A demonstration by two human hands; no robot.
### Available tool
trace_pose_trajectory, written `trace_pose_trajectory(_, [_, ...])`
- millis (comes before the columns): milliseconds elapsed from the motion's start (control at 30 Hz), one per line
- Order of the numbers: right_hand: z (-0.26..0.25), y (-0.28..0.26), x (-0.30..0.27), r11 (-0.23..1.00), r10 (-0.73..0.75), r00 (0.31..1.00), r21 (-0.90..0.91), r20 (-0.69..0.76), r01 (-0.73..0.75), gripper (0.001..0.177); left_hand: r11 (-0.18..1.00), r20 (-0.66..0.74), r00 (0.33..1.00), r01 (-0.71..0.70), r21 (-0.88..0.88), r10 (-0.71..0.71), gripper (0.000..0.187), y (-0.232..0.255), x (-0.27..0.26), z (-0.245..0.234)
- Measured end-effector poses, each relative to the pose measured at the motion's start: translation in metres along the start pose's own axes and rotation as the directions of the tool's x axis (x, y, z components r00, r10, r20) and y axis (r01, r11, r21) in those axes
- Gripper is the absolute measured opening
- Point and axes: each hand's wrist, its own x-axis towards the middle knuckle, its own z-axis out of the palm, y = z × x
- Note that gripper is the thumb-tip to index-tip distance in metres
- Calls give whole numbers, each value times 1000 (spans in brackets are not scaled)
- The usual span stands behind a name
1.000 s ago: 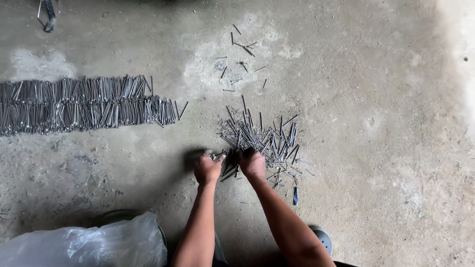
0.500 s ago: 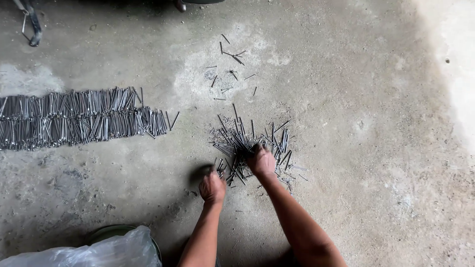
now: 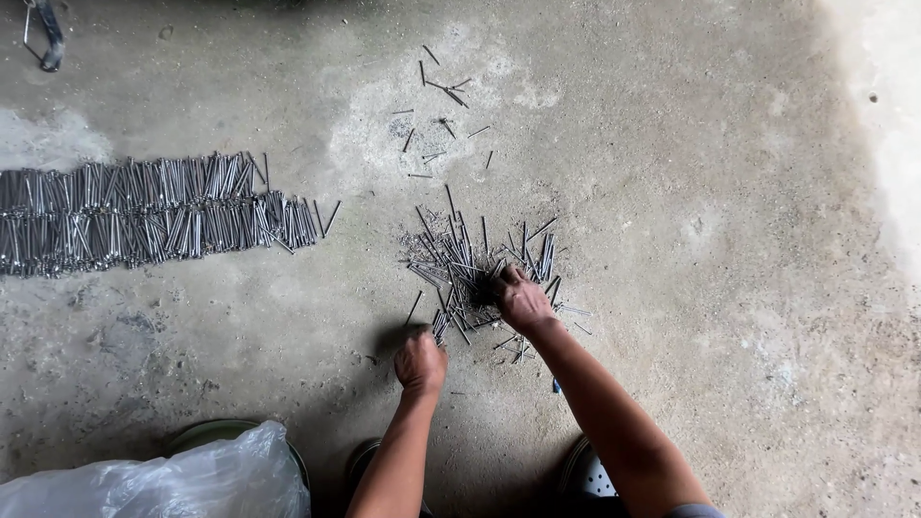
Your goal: The person sits on a concrete floor and sorts a pile of loose nails by hand, gathering them into a neat stack. The person repeatedly picks up handfuls of nails, aligns them, and places them into a growing organized pile to the left.
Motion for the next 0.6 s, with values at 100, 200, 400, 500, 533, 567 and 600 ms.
trace_pose_trajectory(100, [17,3,3,999,39,999,1,8,-39,22,999,14,1000,0,-32,1,21,14,-11,-33])
trace_pose_trajectory(200, [57,24,3,990,119,993,72,0,-119,21,999,9,1000,-17,-49,17,22,21,-9,-43])
trace_pose_trajectory(400, [-1,-10,1,970,188,980,170,-67,-174,19,978,-63,997,30,-206,-43,23,18,-5,-61])
trace_pose_trajectory(500, [-19,-17,1,875,336,942,366,15,-318,25,965,-54,998,30,-261,-45,23,26,-4,-82])
trace_pose_trajectory(533, [-19,-17,1,874,336,942,366,17,-319,25,965,-53,998,32,-260,-47,23,24,-7,-84])
trace_pose_trajectory(567, [-20,-16,2,834,377,926,426,23,-351,29,948,-62,996,44,-316,-66,21,23,-8,-88])
trace_pose_trajectory(600, [-22,-16,4,788,418,908,484,32,-379,35,927,-70,994,55,-371,-86,19,22,-9,-91])
